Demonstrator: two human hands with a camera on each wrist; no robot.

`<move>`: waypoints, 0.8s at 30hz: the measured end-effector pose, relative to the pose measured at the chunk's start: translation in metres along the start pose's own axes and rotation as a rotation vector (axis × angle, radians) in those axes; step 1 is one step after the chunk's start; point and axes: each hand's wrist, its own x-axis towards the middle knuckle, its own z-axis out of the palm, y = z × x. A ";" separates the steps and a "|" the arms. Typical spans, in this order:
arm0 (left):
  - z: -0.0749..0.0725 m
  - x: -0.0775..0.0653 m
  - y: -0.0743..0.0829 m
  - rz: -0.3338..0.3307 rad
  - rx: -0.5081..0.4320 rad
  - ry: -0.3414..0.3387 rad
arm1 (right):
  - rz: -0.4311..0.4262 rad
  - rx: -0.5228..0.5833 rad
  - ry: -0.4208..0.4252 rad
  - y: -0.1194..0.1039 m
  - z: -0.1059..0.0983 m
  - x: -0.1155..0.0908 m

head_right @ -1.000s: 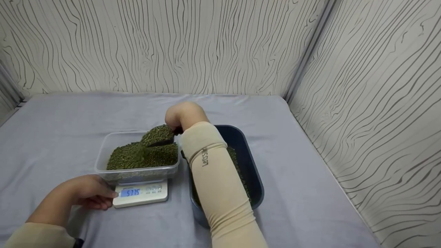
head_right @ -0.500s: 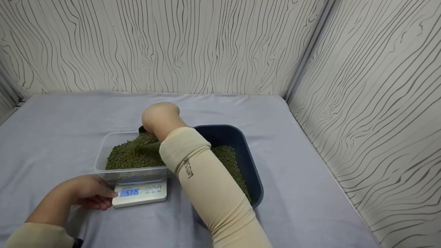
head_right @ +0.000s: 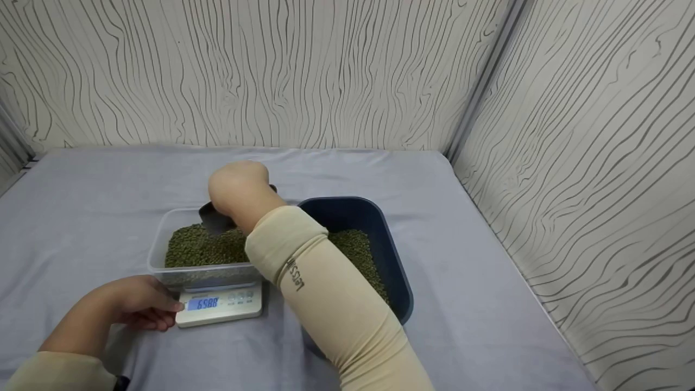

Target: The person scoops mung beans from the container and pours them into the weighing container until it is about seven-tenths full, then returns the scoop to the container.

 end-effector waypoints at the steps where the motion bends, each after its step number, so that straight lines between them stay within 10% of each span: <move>1: 0.000 0.000 0.000 0.004 0.007 0.002 | 0.006 -0.007 -0.002 0.000 0.000 0.000; 11: 0.000 -0.001 0.000 0.016 0.033 0.002 | 0.038 -0.036 0.032 0.008 0.001 -0.003; 24: 0.001 -0.001 -0.001 0.016 0.033 0.007 | -0.085 0.248 -0.108 0.066 0.014 -0.001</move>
